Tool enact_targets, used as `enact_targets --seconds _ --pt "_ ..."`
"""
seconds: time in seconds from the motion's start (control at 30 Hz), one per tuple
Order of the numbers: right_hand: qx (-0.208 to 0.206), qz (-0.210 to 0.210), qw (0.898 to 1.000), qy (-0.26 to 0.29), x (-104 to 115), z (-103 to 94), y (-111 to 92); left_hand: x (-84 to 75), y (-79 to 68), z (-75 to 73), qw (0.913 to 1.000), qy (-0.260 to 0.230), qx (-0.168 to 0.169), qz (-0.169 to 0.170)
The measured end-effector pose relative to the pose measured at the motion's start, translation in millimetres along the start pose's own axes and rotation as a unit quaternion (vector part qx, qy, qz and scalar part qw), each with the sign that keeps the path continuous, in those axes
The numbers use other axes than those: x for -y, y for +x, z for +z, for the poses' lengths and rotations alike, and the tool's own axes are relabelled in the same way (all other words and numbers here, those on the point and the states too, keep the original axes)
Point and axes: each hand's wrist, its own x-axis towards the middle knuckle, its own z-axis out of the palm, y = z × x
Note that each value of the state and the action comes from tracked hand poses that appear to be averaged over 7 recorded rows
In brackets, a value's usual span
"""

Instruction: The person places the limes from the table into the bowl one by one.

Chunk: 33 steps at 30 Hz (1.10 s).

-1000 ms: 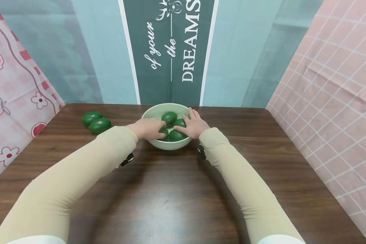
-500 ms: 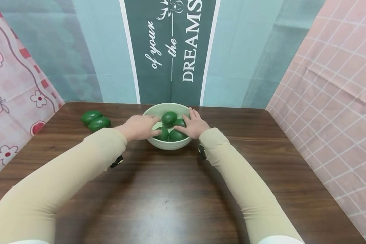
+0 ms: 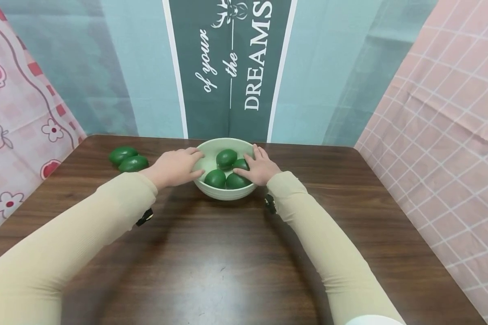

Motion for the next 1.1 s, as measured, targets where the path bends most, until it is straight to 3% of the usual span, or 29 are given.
enact_targets --seconds 0.27,1.1 --pt "0.007 0.004 1.000 -0.003 -2.3 3.3 -1.4 7.4 -7.3 1.2 1.0000 -0.001 0.003 0.004" --pt "0.009 0.004 1.000 -0.008 1.6 0.1 0.0 40.1 -23.3 1.7 0.9987 -0.020 0.032 -0.036"
